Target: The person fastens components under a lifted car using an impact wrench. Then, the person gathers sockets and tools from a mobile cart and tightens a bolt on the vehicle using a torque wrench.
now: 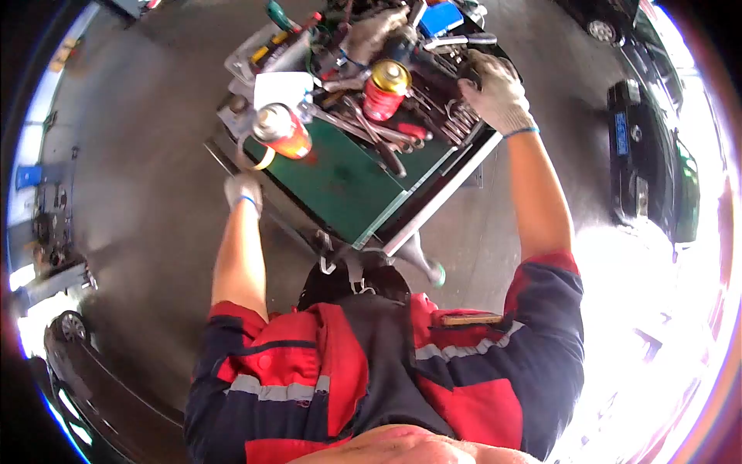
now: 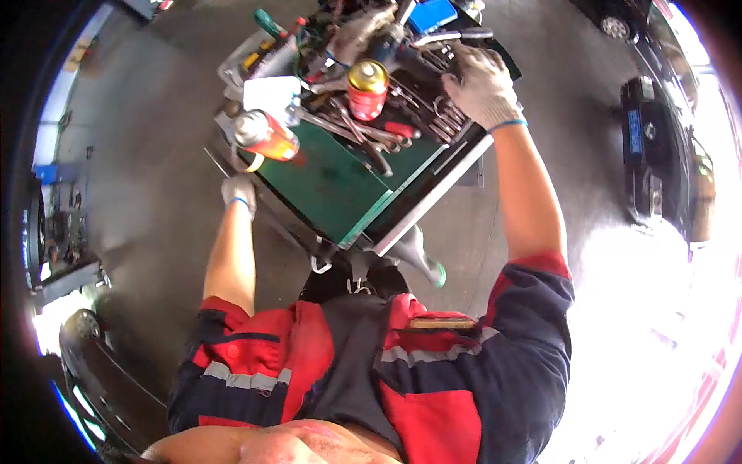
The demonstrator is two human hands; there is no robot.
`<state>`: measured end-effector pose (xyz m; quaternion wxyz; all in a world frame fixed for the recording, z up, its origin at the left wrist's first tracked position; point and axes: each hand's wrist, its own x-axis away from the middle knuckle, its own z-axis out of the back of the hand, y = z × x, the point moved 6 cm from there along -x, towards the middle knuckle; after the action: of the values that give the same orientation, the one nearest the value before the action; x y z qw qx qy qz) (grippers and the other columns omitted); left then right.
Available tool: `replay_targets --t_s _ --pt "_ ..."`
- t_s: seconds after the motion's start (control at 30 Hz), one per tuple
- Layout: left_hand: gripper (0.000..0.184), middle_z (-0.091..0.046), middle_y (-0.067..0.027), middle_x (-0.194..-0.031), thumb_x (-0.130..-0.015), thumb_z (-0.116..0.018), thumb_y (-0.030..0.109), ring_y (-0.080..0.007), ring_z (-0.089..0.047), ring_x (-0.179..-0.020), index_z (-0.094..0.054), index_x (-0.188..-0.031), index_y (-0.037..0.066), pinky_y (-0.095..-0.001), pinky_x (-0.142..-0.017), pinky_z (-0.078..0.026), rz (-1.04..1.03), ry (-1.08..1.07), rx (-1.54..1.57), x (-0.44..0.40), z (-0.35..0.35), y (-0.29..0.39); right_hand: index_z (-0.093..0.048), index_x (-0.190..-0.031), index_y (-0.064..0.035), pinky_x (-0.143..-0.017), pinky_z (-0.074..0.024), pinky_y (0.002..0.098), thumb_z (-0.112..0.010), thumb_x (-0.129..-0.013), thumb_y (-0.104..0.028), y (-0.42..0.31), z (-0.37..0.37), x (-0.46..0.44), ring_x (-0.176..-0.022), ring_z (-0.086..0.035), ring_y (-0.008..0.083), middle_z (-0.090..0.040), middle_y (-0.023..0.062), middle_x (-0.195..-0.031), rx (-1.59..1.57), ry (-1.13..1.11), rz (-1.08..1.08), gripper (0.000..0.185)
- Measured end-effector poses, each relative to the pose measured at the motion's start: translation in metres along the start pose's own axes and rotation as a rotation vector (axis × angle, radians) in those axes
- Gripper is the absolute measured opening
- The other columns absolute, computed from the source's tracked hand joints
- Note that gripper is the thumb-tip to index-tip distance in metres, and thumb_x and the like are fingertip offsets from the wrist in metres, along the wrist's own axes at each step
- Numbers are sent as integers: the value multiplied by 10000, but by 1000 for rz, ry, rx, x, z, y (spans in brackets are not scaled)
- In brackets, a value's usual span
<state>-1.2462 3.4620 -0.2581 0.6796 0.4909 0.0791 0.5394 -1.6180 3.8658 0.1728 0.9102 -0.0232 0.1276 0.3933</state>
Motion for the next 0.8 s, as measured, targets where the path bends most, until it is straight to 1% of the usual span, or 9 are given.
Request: replay_targets --t_s 0.03,0.13,0.27,0.37,0.57,0.63,0.67,0.7,0.8 --pt "293 -680 -159 -740 -995 -530 190 -247 -627 -639 -721 -982 -33 -403 -600 -479 230 54 392 60 22 80 -584 -1407 -85 -1194 -345 450 -665 -912 -365 13 11 29 -1363 -513 355 -609 150 -1416 -54 47 -71 574" --pt "427 -720 -194 -836 -994 -547 333 -300 -686 -724 -709 -1048 -58 -447 -633 -492 153 31 140 6 35 107 -552 -1415 16 -1119 -437 452 -666 -940 -413 78 -10 154 -1296 -565 395 -619 235 -1364 -311 353 -557 650" --pt "718 -683 -306 -1206 -994 -489 604 -454 -664 -1140 -617 -1313 -26 -524 -935 -516 -240 149 -568 32 68 159 -581 -1298 59 -903 -544 482 -542 -966 -677 105 -141 324 -1014 -692 381 -703 248 -1041 -751 -172 -1228 809" --pt "835 -550 -314 -1432 -994 -462 664 -433 -520 -1362 -509 -1436 -43 -497 -1110 -432 -380 246 -525 61 92 146 -593 -1032 -71 -651 -564 427 -652 -929 -676 30 -189 323 -741 -609 225 -576 67 -840 -1652 82 -1617 616" --pt "697 -584 -335 -1370 -1040 -462 570 -493 -561 -1276 -557 -1351 -47 -513 -1055 -448 -194 246 -269 301 89 86 -572 -1291 -87 -786 -571 429 -676 -966 -561 1 -169 313 -902 -630 225 -606 85 -1082 -1597 -396 -1305 583" --pt "686 -615 -345 -1306 -1048 -454 550 -502 -587 -1227 -559 -1306 -76 -525 -1030 -455 -1 184 -266 331 50 22 -583 -1312 -57 -821 -564 392 -705 -945 -547 0 -151 300 -892 -612 208 -601 86 -1130 -1431 -768 -947 624" --pt "518 -677 -110 -909 -1043 -535 526 -218 -656 -812 -605 -1100 16 -369 -734 -542 -72 110 -32 315 15 -44 -586 -1339 -31 -845 -565 379 -661 -988 -462 -5 -134 293 -903 -647 246 -640 106 -1150 -1255 -828 -730 561" --pt "440 -632 -44 -862 -1030 -585 511 -127 -602 -760 -602 -1059 73 -302 -660 -517 71 -67 331 360 -14 -23 -597 -1354 -24 -919 -538 424 -627 -973 -516 2 -154 297 -1034 -651 310 -673 151 -1196 -979 -882 -343 623" --pt "575 -658 -114 -1050 -1008 -583 581 -221 -647 -891 -589 -1239 55 -389 -771 -557 456 -473 586 410 -100 -23 -623 -1356 -28 -1044 -498 469 -525 -1003 -532 13 -147 311 -1243 -627 396 -671 221 -1316 -359 -950 302 623"
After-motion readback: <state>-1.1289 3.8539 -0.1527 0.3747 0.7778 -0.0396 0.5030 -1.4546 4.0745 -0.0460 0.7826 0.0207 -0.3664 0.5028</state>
